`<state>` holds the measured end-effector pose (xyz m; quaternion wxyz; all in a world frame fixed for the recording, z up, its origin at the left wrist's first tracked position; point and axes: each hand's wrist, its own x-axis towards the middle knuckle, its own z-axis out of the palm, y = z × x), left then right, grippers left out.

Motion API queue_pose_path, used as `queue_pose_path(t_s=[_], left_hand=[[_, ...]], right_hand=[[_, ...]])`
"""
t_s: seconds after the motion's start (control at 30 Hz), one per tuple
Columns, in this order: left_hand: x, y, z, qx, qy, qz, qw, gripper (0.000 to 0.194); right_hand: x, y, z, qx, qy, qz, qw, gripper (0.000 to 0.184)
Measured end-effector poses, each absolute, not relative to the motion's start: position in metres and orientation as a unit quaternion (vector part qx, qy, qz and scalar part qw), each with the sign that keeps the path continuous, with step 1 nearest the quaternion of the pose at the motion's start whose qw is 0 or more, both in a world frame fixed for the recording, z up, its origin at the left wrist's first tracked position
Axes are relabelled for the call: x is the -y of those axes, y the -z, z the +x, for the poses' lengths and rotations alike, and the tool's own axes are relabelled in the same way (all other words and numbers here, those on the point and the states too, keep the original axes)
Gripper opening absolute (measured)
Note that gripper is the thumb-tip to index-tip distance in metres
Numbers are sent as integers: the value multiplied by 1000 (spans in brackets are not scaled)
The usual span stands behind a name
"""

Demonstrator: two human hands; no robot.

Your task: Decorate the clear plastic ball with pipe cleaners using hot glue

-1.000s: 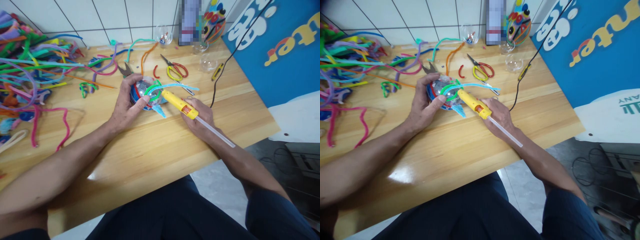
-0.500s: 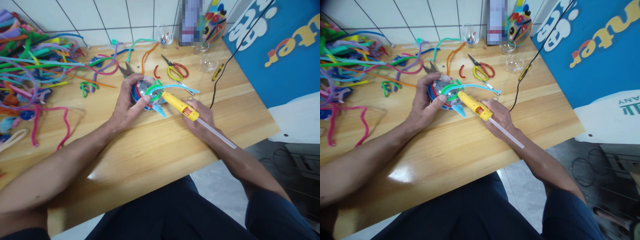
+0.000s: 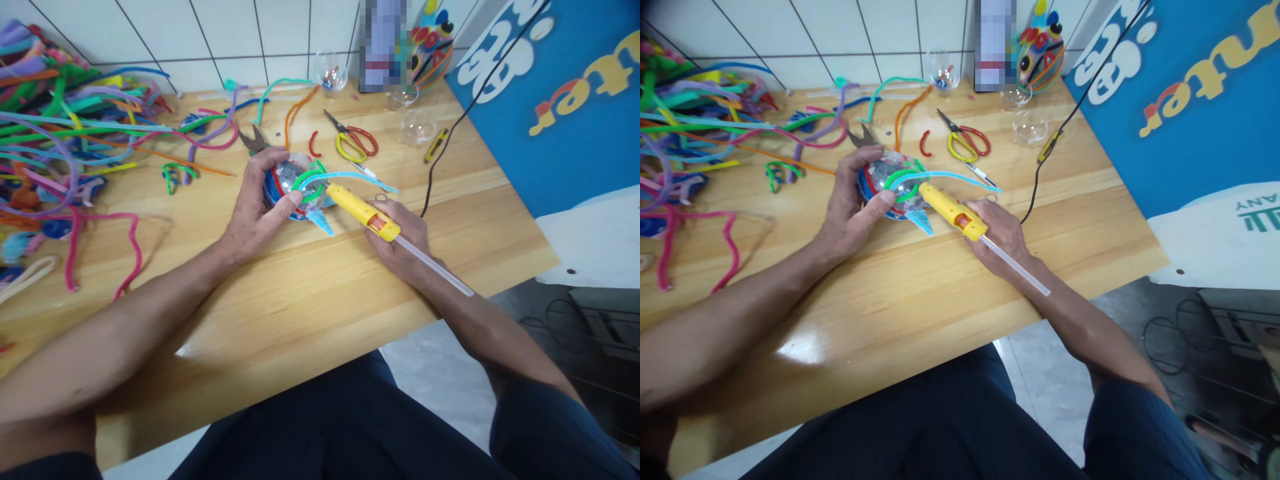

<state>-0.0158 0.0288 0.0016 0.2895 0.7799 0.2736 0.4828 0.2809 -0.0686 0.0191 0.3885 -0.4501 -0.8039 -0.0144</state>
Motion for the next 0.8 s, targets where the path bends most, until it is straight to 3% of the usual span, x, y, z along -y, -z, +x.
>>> queue_pose_path(t_s=[0.8], left_hand=[[-28,-1,-15,-271,-489,781,280,60]], right_hand=[[70,-21,278,795,19,-460,394,25]])
